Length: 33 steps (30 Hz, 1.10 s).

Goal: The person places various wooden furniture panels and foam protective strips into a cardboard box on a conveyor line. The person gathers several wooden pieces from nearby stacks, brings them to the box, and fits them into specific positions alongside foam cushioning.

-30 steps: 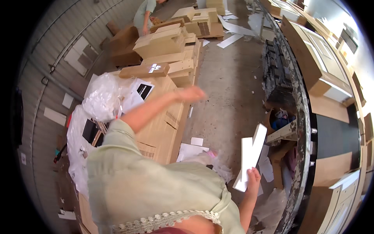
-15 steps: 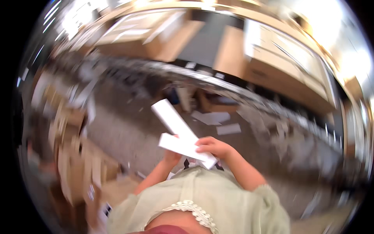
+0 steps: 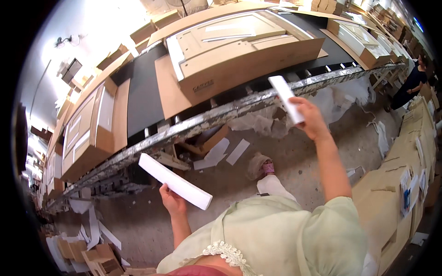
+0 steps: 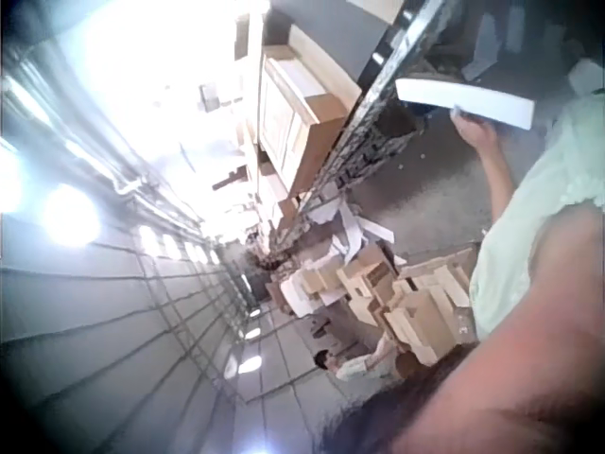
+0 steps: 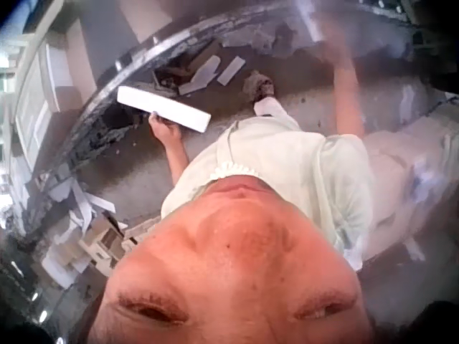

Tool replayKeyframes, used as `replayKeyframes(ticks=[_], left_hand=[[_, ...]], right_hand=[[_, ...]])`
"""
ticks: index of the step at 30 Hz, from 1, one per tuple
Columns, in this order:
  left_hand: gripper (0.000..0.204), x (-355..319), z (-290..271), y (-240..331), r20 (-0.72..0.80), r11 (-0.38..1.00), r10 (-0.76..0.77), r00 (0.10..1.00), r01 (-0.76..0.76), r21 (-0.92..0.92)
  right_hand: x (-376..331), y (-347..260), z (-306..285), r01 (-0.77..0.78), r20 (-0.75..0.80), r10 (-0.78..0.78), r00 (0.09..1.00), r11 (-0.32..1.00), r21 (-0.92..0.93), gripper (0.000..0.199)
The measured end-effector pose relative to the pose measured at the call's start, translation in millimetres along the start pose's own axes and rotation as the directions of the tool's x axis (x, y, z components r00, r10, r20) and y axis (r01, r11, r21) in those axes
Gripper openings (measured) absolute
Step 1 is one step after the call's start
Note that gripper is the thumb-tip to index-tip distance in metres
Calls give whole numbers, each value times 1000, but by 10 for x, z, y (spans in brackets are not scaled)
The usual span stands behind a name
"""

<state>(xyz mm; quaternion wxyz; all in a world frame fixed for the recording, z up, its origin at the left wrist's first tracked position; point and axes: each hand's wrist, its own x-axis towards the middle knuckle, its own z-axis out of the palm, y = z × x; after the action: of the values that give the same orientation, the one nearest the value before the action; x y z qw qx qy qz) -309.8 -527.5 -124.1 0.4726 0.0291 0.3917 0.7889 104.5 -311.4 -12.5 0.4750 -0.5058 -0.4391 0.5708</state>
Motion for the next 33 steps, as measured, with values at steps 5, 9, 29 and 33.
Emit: replayKeyframes(ticks=[5, 9, 29, 33], left_hand=[[24, 330, 755, -255, -38, 988, 138, 990, -135, 69], [30, 505, 1400, -648, -64, 980, 194, 979, -190, 59], [22, 3710, 5910, -2747, 783, -99, -312, 539, -838, 537], [19, 4071, 6206, -3457, 841, -85, -329, 429, -901, 426]], right_hand=[[954, -217, -893, 150, -183, -153, 971, 988, -30, 39], [1918, -341, -1278, 211, -194, -231, 953, 971, -116, 47], [3332, -811, -2300, 211, -118, -267, 956, 912, -351, 40], [3019, -971, -2499, 103, -265, -215, 940, 919, -380, 39]])
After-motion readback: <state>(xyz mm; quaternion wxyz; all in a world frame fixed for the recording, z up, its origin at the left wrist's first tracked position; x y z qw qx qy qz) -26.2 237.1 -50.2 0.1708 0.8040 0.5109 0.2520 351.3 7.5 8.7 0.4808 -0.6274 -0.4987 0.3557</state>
